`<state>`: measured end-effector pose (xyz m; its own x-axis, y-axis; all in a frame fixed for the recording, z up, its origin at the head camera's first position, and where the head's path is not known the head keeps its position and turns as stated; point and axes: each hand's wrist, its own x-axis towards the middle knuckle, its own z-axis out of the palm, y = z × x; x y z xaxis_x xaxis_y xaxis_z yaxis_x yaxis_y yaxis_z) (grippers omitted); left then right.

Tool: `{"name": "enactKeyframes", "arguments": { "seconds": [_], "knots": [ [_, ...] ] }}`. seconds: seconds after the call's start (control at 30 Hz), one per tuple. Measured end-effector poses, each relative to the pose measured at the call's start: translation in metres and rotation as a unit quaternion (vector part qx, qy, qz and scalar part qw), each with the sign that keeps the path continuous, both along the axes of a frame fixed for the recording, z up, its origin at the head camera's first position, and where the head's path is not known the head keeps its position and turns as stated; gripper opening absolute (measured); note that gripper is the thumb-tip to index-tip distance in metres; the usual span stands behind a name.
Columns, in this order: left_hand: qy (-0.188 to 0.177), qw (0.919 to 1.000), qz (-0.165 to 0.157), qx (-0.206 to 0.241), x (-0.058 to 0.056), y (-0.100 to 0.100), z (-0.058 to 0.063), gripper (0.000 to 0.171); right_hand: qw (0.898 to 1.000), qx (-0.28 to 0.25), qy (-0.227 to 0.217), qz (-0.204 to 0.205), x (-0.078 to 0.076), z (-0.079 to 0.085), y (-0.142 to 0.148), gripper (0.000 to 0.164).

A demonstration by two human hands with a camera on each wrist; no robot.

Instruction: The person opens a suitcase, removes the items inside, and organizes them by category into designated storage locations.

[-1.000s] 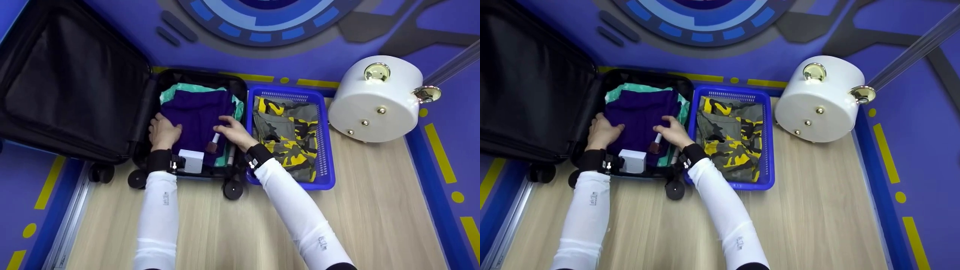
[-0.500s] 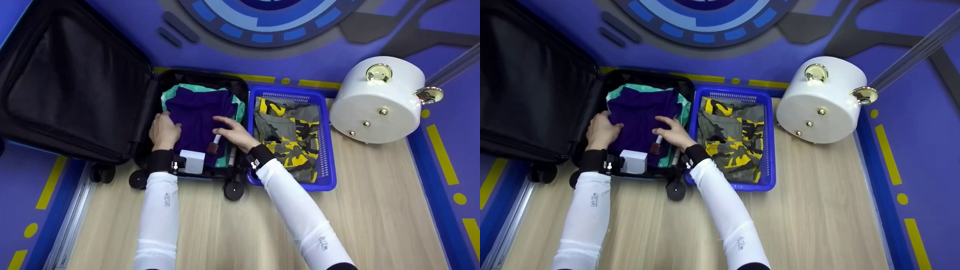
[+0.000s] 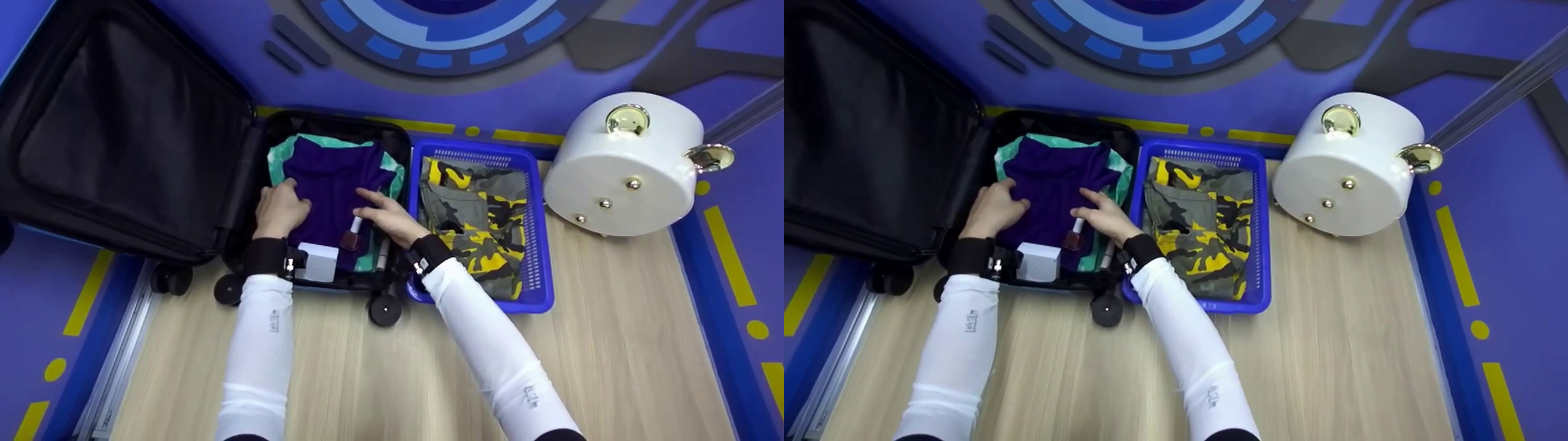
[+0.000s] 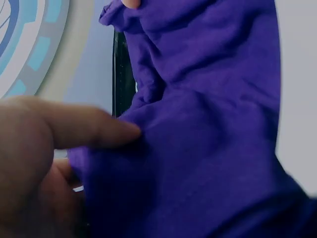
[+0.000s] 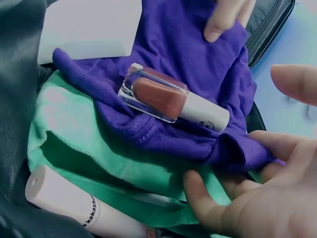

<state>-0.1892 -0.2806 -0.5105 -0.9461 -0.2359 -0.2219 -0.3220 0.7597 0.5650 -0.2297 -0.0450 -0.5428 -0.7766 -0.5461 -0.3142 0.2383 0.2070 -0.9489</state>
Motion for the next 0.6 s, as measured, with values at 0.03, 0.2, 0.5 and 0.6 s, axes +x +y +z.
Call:
{"name": "enactKeyframes", "arguments": {
  "seconds": [0.03,0.2,0.5,0.6],
  "knots": [
    [-0.001,1.0000,-0.005,0.003,-0.001,0.000,0.001,0.063,1.000,-0.005,-0.001,0.001,0.001,0.001,0.000,0.066],
    [0.003,0.9995,0.013,0.029,-0.003,0.001,0.006,0.071,0.999,-0.026,0.019,-0.001,0.003,0.005,0.003,0.062],
    [0.085,0.9880,0.074,0.105,-0.001,0.003,0.027,0.066,0.993,-0.094,0.063,-0.040,-0.001,0.026,0.009,0.061],
    [0.131,0.9800,0.083,0.125,0.000,0.006,0.037,0.064,0.986,-0.144,0.062,-0.061,-0.002,0.040,0.011,0.064]
  ]
}}
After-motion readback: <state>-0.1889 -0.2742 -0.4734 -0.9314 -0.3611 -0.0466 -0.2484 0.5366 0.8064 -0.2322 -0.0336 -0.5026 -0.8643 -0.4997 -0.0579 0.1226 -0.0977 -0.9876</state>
